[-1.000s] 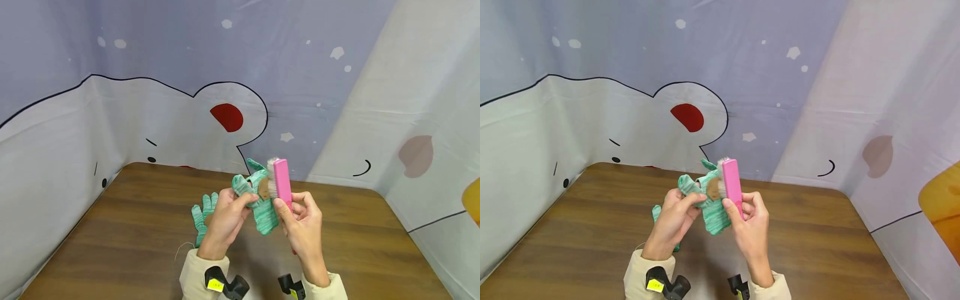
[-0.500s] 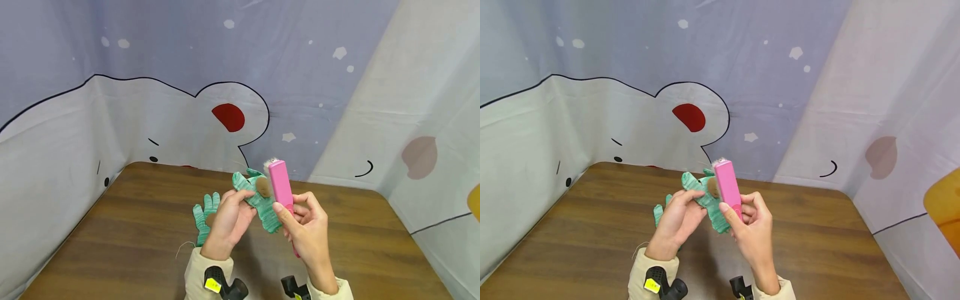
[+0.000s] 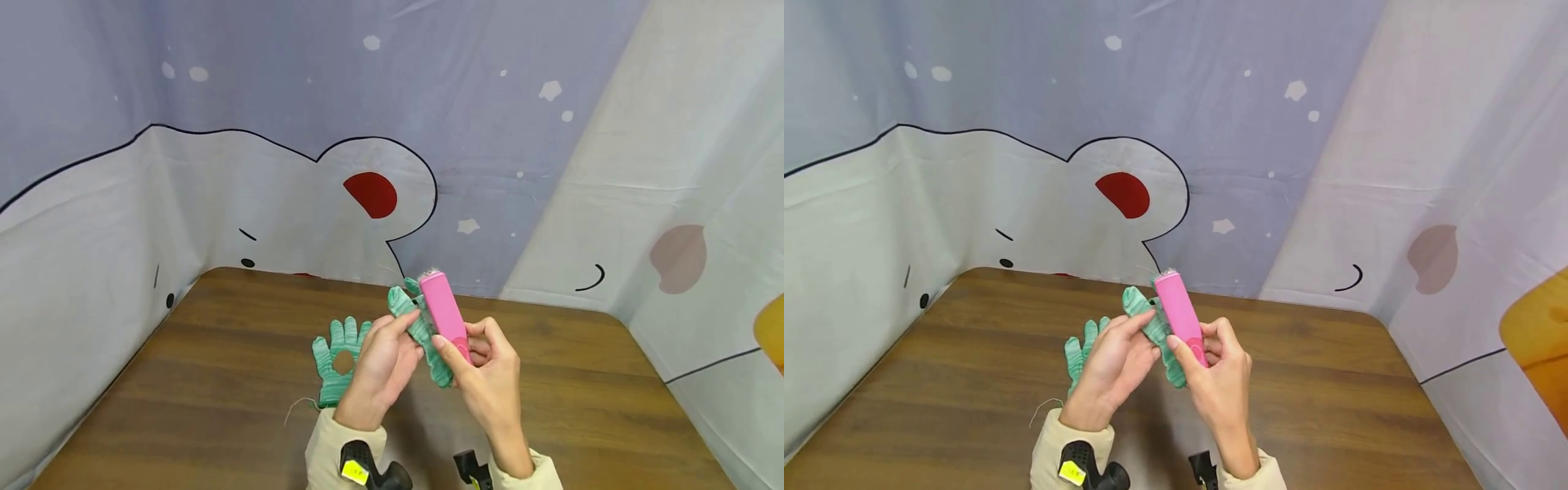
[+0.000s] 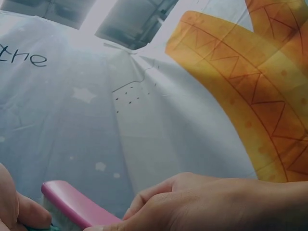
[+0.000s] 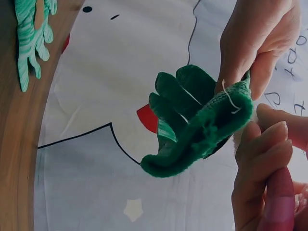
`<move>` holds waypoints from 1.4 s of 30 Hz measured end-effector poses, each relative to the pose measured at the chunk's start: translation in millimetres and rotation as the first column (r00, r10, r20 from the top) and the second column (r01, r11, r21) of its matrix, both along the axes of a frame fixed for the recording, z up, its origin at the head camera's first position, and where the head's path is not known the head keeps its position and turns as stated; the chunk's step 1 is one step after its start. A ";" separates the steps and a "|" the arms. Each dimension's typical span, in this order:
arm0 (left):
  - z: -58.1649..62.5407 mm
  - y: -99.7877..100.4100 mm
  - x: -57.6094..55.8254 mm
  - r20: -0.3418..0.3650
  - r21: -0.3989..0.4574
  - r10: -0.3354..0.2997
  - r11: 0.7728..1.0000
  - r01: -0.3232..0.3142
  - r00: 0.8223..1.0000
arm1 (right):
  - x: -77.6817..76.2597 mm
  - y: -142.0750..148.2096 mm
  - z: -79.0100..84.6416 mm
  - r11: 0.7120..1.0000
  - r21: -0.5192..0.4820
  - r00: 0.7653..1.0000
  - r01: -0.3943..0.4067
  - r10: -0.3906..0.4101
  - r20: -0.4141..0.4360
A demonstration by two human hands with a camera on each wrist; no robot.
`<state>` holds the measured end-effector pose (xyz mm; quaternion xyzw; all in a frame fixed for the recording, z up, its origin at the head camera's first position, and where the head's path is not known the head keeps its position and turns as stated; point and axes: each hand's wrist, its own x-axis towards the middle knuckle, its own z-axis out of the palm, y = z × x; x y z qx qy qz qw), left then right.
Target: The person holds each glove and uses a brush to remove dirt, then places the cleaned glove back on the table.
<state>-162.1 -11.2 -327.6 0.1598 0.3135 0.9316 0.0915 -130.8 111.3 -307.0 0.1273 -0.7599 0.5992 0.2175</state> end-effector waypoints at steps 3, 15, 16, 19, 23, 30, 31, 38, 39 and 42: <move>-0.9 0.1 -1.6 0.000 0.031 -0.004 1.000 0.004 1.000 | -1.8 2.0 -1.5 1.000 0.005 1.000 0.017 -0.017 -0.007; -2.4 0.5 -2.0 0.016 0.079 -0.012 0.997 0.010 1.000 | -5.8 4.5 -5.9 0.988 0.085 0.990 0.127 -0.121 -0.075; -2.5 0.3 -1.9 0.016 0.077 -0.011 0.997 0.010 1.000 | -6.2 4.5 -6.3 0.986 0.091 0.988 0.137 -0.130 -0.082; -2.8 -0.4 -1.9 0.011 0.066 -0.021 0.998 0.020 1.000 | -7.6 5.2 -7.3 0.983 0.096 0.984 0.159 -0.150 -0.095; -3.2 -1.3 -1.8 0.008 0.064 -0.032 0.997 0.031 0.999 | -9.9 8.4 -8.5 0.980 0.094 0.981 0.173 -0.163 -0.110; -3.9 -2.6 -2.9 0.001 0.085 -0.043 0.995 0.043 0.999 | -14.8 15.5 -10.4 0.970 0.101 0.970 0.220 -0.208 -0.123; -3.8 -3.2 -3.0 0.001 0.085 -0.042 0.996 0.042 0.999 | -15.5 16.7 -10.4 0.971 0.092 0.971 0.220 -0.209 -0.114; -4.9 -5.7 -6.5 0.011 0.094 -0.028 0.995 0.027 1.000 | -14.4 21.7 -5.8 0.988 -0.056 0.988 0.147 -0.149 -0.036; -5.1 -5.3 -7.1 0.010 0.093 -0.026 0.995 0.025 1.000 | -13.1 20.3 -4.8 0.990 -0.066 0.991 0.124 -0.127 -0.042; -6.5 -1.8 -7.5 0.011 0.069 -0.015 0.998 0.014 1.000 | -8.0 13.3 -3.4 0.999 -0.030 0.997 0.040 -0.042 -0.066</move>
